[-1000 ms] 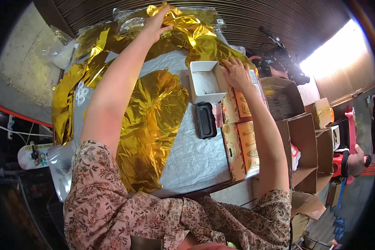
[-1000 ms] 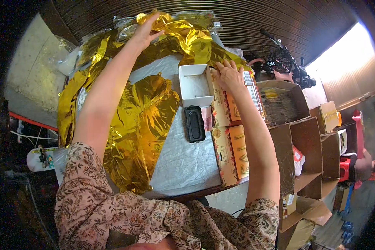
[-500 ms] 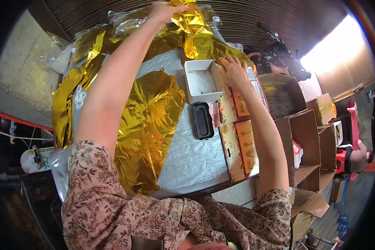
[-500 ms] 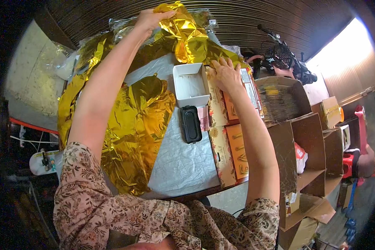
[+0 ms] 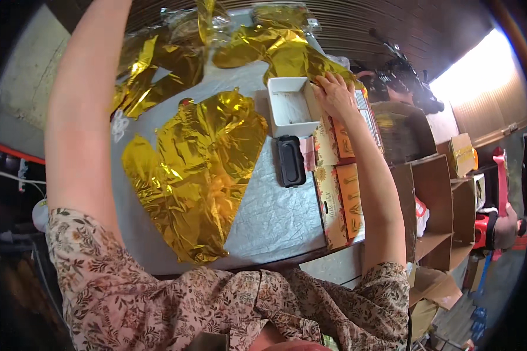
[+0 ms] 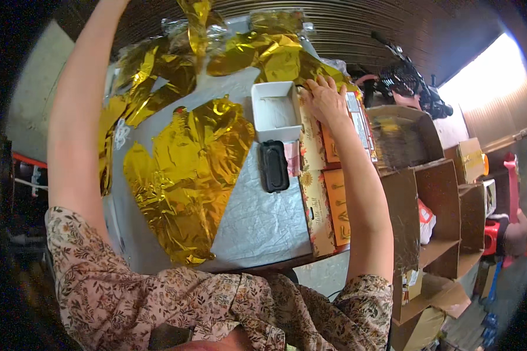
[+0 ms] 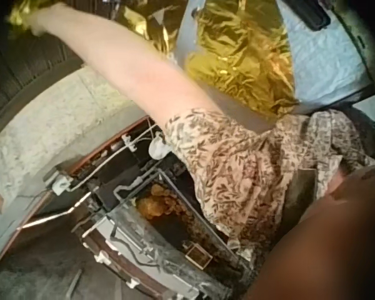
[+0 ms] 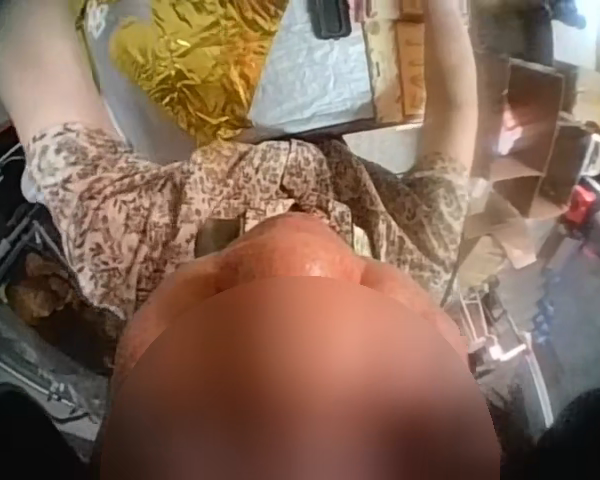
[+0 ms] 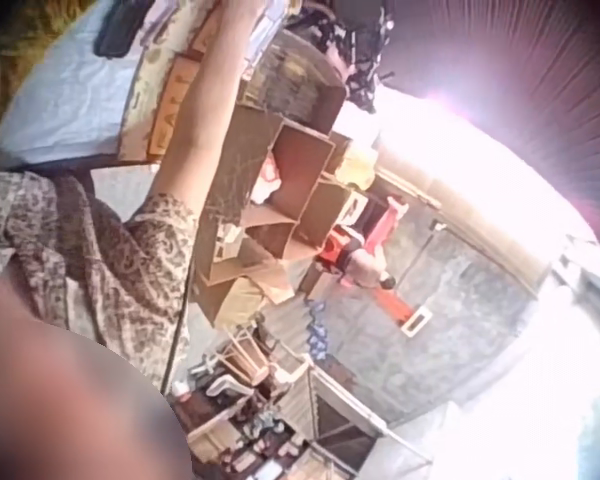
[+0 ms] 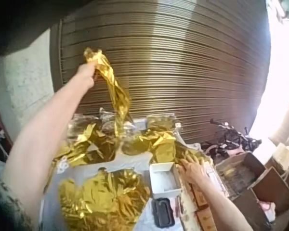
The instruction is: Folding and organizing gold-colored foil packaging sheets on a workbench.
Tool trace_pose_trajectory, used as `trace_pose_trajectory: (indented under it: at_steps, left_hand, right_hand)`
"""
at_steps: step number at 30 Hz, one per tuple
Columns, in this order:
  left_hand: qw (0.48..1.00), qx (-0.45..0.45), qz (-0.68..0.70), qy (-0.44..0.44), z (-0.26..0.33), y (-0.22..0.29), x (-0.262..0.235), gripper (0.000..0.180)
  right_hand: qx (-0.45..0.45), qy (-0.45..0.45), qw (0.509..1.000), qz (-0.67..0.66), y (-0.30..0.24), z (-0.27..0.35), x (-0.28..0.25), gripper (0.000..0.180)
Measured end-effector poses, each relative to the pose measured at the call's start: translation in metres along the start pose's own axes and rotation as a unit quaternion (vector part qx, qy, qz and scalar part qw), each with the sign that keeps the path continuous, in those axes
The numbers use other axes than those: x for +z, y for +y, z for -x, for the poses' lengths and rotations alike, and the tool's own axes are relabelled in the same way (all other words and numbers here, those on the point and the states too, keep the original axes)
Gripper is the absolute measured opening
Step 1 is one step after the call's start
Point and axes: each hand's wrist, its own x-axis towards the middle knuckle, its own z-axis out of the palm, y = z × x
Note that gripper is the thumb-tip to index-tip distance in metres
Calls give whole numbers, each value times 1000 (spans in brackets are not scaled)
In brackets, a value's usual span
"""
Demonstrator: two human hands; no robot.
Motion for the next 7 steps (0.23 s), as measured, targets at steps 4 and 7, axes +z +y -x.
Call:
trace_pose_trajectory:
  at_steps: [4,7]
  left_hand:
    - [929,334,-107,115,50,54,-3,19]
    - [929,314,-194,4,96,79,-8,23]
  right_hand:
    - [4,16,1000,0,4,1,2,47]
    - [13,-79,995,-54,14,-11,-8,67]
